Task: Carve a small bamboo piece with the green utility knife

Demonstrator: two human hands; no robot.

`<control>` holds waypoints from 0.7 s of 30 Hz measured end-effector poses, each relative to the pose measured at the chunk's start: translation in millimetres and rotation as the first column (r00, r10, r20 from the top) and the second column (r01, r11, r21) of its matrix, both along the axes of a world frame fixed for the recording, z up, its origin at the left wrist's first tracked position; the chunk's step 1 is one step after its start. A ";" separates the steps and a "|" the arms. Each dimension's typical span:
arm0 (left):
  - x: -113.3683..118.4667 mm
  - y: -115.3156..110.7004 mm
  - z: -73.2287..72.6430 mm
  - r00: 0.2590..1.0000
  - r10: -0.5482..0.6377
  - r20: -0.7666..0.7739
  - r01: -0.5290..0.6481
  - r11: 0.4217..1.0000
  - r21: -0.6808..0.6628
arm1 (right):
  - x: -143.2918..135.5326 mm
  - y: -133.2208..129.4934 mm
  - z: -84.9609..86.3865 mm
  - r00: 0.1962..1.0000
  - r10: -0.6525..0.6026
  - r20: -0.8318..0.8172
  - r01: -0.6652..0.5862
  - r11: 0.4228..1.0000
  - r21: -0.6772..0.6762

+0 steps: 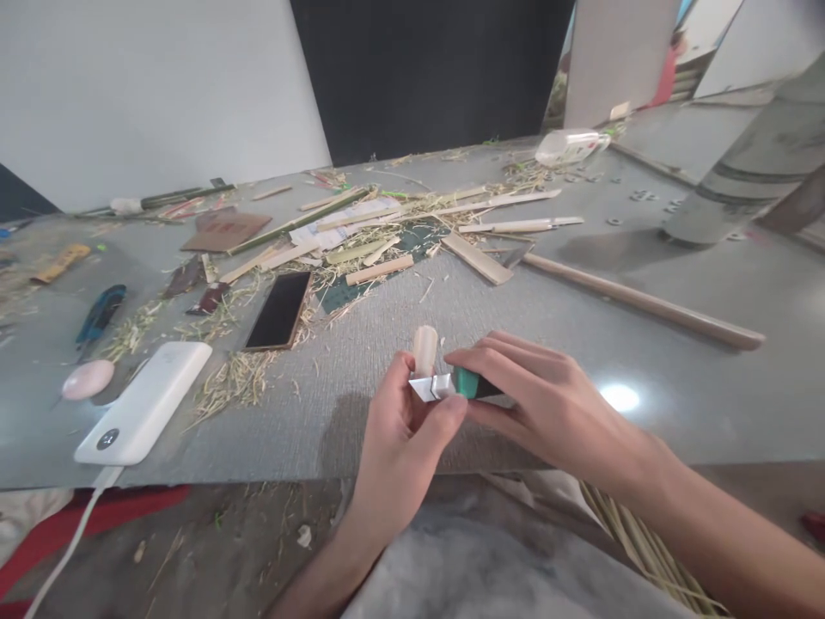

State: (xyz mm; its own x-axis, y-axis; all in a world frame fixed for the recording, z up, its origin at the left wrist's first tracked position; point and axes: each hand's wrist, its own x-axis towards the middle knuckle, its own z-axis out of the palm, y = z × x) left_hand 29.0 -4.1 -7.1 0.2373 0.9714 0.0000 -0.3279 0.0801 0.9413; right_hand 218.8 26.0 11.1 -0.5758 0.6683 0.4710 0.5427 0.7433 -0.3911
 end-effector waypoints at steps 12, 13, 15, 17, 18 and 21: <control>-1.0 -1.0 2.1 0.968 0.015 -0.252 -0.006 0.999 0.035 | 6.2 -3.2 -5.2 0.997 0.054 -0.050 -0.054 0.998 -0.011; -0.7 -1.5 2.4 0.964 0.018 -0.266 -0.005 0.999 0.047 | 7.3 -2.9 -5.9 0.998 0.048 -0.040 -0.048 0.999 -0.004; -0.1 -2.4 2.1 0.953 0.037 -0.302 -0.016 0.997 0.073 | 9.5 -2.5 -7.1 1.000 0.028 -0.010 -0.028 1.000 0.004; 0.0 -3.0 0.8 0.936 0.071 -0.346 -0.037 0.994 0.102 | 11.3 -2.8 -7.9 1.000 0.005 0.014 -0.005 1.000 0.003; -0.1 -3.2 0.1 0.924 0.093 -0.370 -0.051 0.991 0.121 | 11.9 -3.2 -8.1 1.000 -0.006 0.018 0.006 1.000 0.001; -0.6 -3.7 -0.9 0.885 0.153 -0.439 -0.089 0.982 0.164 | 12.4 -5.2 -8.6 1.000 -0.029 0.012 0.029 1.000 0.003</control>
State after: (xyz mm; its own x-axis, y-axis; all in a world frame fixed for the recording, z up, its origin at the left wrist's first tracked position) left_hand 28.4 -7.8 -8.0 0.1235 0.9908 0.0549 0.1318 -0.0713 0.9887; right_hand 231.2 20.8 2.5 -0.5621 0.6835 0.4658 0.5684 0.7283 -0.3827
